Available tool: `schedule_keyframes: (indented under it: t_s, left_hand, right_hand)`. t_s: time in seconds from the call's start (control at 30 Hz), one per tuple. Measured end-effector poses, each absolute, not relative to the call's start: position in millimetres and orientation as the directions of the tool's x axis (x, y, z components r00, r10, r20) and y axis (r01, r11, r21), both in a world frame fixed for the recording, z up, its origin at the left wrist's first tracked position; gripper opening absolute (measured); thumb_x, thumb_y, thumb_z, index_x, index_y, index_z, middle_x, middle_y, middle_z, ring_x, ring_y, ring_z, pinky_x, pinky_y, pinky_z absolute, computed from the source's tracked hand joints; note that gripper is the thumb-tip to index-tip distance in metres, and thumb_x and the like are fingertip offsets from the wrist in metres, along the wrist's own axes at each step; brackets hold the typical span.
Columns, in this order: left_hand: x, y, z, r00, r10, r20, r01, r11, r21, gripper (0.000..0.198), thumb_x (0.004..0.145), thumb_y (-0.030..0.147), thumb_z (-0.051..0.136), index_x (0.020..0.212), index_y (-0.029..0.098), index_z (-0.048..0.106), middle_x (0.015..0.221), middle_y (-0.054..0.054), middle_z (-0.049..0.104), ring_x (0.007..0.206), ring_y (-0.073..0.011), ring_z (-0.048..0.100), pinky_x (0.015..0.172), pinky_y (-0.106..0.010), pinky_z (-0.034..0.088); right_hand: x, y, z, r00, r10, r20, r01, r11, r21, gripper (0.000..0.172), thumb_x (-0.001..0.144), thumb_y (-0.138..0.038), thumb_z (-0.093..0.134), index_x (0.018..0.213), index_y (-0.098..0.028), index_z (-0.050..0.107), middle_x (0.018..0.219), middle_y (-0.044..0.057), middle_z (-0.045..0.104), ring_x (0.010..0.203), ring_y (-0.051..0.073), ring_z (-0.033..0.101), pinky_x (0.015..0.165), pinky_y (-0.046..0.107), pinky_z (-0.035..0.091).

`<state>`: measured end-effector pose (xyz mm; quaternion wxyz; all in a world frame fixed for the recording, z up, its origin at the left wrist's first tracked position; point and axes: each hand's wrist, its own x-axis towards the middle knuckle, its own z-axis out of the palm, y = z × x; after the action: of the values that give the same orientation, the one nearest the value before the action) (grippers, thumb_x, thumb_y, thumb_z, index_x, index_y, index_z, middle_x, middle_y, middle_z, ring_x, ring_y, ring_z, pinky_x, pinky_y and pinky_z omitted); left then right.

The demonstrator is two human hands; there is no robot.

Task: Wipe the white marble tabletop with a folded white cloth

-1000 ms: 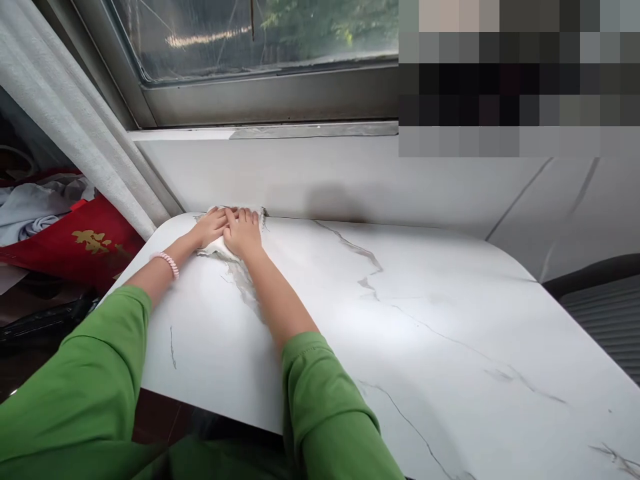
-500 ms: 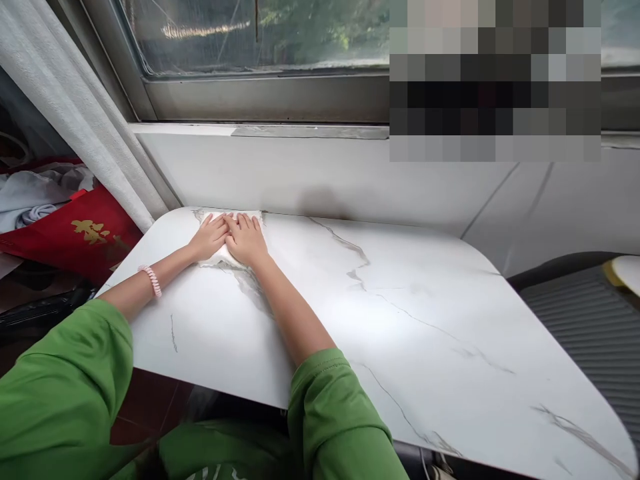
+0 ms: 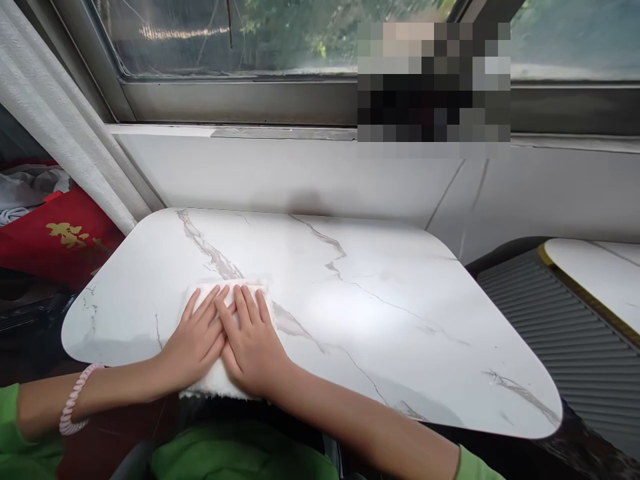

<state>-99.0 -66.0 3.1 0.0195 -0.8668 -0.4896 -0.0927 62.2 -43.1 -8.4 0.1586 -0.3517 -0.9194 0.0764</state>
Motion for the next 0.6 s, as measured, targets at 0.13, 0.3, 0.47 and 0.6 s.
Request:
schedule_keyframes:
  t_s: [0.13, 0.3, 0.47, 0.6]
  left_hand:
    - [-89.7, -67.3, 6.5, 0.553, 0.820, 0.149, 0.821, -0.567, 0.072, 0.051, 0.093, 0.021, 0.031, 0.144, 0.017, 0.031, 0.150, -0.011, 0.029, 0.141, -0.0270, 0.015, 0.113, -0.055, 0.012]
    - [-84.4, -43.0, 2.6, 0.572, 0.811, 0.119, 0.810, -0.582, 0.073, 0.049, 0.094, 0.022, 0.028, 0.140, 0.011, 0.038, 0.148, -0.016, 0.030, 0.140, -0.0287, 0.015, 0.113, -0.056, 0.011]
    - [-73.4, 24.7, -5.4, 0.523, 0.841, 0.139, 0.842, -0.535, 0.068, 0.046, 0.093, 0.020, 0.028, 0.136, 0.012, 0.043, 0.146, -0.014, 0.036, 0.139, -0.0267, 0.023, 0.113, -0.053, 0.012]
    - [-63.5, 100.7, -8.7, 0.490, 0.856, 0.164, 0.857, -0.508, 0.089, 0.046, 0.093, 0.018, 0.028, 0.137, 0.014, 0.041, 0.144, -0.012, 0.039, 0.136, -0.0228, 0.028, 0.114, -0.048, 0.011]
  right_hand:
    - [73.7, -52.1, -8.1, -0.680, 0.703, 0.209, 0.652, 0.710, -0.266, 0.065, 0.088, -0.028, 0.036, 0.148, -0.009, 0.020, 0.151, 0.016, 0.023, 0.141, 0.032, 0.009, 0.112, 0.059, 0.015]
    - [76.6, -31.2, -7.9, -0.662, 0.728, 0.177, 0.679, 0.683, -0.270, 0.064, 0.087, -0.026, 0.036, 0.146, -0.007, 0.024, 0.150, 0.018, 0.026, 0.140, 0.032, 0.014, 0.112, 0.057, 0.014]
    - [77.9, 34.0, -12.7, -0.530, 0.826, 0.193, 0.765, 0.564, -0.312, 0.058, 0.084, -0.021, 0.034, 0.142, -0.013, 0.034, 0.145, 0.013, 0.037, 0.136, 0.026, 0.026, 0.112, 0.049, 0.017]
    - [79.8, 102.2, -17.4, -0.465, 0.847, 0.259, 0.797, 0.527, -0.295, 0.056, 0.085, -0.021, 0.032, 0.140, -0.012, 0.035, 0.142, 0.014, 0.040, 0.133, 0.026, 0.030, 0.111, 0.047, 0.018]
